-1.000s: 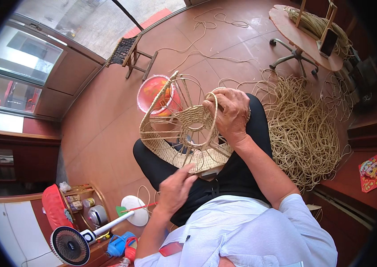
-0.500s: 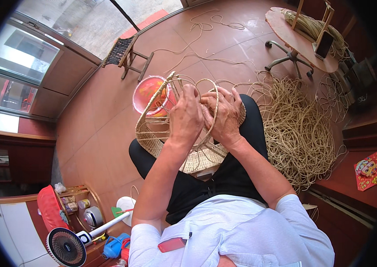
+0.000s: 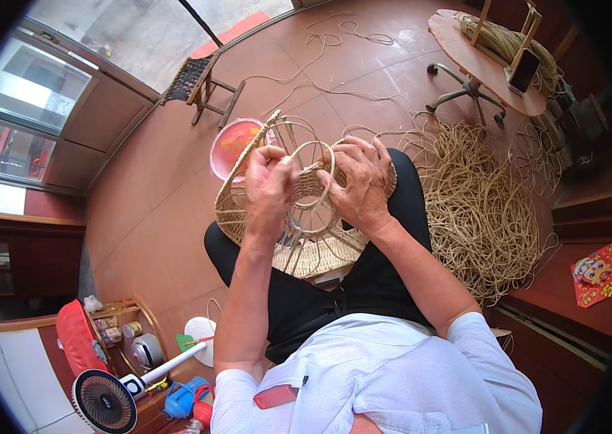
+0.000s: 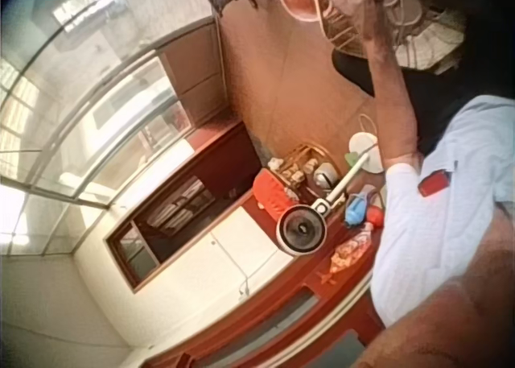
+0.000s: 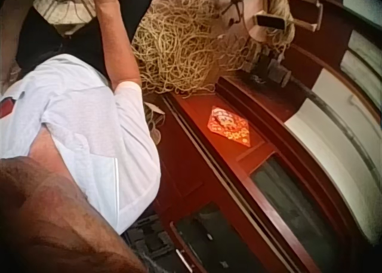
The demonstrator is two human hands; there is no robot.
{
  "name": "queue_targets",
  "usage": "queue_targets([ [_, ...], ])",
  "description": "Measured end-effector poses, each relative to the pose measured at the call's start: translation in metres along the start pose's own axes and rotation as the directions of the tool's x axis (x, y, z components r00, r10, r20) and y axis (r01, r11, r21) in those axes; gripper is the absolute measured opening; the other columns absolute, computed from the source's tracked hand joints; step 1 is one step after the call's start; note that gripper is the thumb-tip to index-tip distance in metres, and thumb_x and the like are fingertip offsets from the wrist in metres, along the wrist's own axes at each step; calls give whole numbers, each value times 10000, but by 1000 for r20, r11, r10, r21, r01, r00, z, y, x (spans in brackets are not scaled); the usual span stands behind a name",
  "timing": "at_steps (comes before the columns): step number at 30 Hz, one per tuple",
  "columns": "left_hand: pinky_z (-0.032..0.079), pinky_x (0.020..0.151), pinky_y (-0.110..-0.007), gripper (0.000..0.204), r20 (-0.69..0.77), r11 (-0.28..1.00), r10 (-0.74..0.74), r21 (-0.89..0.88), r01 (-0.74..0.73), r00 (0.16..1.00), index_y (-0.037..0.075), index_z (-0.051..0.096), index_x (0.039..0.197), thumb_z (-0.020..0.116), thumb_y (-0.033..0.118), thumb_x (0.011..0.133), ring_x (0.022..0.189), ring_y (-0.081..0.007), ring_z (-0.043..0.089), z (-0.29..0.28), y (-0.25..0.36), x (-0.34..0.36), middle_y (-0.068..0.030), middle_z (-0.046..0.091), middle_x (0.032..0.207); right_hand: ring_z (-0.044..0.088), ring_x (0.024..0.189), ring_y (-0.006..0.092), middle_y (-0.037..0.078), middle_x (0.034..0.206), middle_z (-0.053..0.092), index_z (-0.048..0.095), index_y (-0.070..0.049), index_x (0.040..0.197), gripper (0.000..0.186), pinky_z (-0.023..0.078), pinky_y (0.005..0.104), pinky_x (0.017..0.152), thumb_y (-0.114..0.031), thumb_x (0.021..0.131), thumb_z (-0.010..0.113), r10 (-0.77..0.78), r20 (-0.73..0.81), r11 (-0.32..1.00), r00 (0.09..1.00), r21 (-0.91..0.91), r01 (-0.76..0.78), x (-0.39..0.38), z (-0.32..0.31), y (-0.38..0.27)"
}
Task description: Weaving a frame with straw strands to construct a basket or fan-like object.
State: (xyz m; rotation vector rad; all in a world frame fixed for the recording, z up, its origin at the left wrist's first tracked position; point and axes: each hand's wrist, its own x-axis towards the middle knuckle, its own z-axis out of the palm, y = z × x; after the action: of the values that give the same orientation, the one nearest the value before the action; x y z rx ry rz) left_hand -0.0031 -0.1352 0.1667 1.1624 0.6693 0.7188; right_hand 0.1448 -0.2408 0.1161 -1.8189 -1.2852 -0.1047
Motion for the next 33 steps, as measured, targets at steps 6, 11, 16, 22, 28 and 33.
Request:
queue_targets([
  [6,364,516,-173,161,-73,999,10,33,-7,997,88,531,1209,626,97,1079,618,-6,462,-36,-4,-16,39,566,838,618,1263,267,7,1175,706,762,-131,1082,270,352,513,1168,-237,848,845,-103,-138,994,985,-53,96,-3,-6,-10],
  [11,395,575,-176,175,-126,995,63,88,-52,990,76,531,1220,627,69,1074,694,-16,502,-33,0,-17,31,571,867,655,1076,234,-3,1134,696,770,-134,1095,245,425,436,962,-161,856,818,-190,-215,982,958,-46,185,-10,0,-16],
  [16,425,579,-193,130,-146,989,118,111,-102,982,46,525,1203,592,72,1095,663,-34,507,-45,2,-9,15,576,862,663,1070,220,-7,1164,723,784,-176,1238,347,436,423,950,-139,893,773,-241,-64,970,968,-54,238,-8,7,-26],
  [22,562,707,-256,115,-89,953,254,195,-233,963,20,537,1213,556,75,1113,769,-101,641,-25,29,24,-57,669,944,634,1127,244,29,1280,694,717,-137,1375,486,430,438,945,-163,891,758,-242,56,968,969,-58,246,-12,10,-32],
  [28,627,851,-315,118,107,911,250,311,-271,962,10,568,1217,559,51,1106,915,-165,726,-9,22,52,-113,721,1048,597,1158,284,93,1310,639,582,-106,1539,704,425,465,952,-228,877,789,-186,143,970,972,-131,205,-17,16,-37],
  [33,637,789,-303,108,0,829,428,399,-392,904,16,575,1178,588,104,1117,860,-155,742,-4,20,31,-101,710,1010,605,1154,286,109,1299,642,621,-104,1491,641,431,469,949,-231,885,787,-167,136,978,977,-102,181,-14,14,-36],
])
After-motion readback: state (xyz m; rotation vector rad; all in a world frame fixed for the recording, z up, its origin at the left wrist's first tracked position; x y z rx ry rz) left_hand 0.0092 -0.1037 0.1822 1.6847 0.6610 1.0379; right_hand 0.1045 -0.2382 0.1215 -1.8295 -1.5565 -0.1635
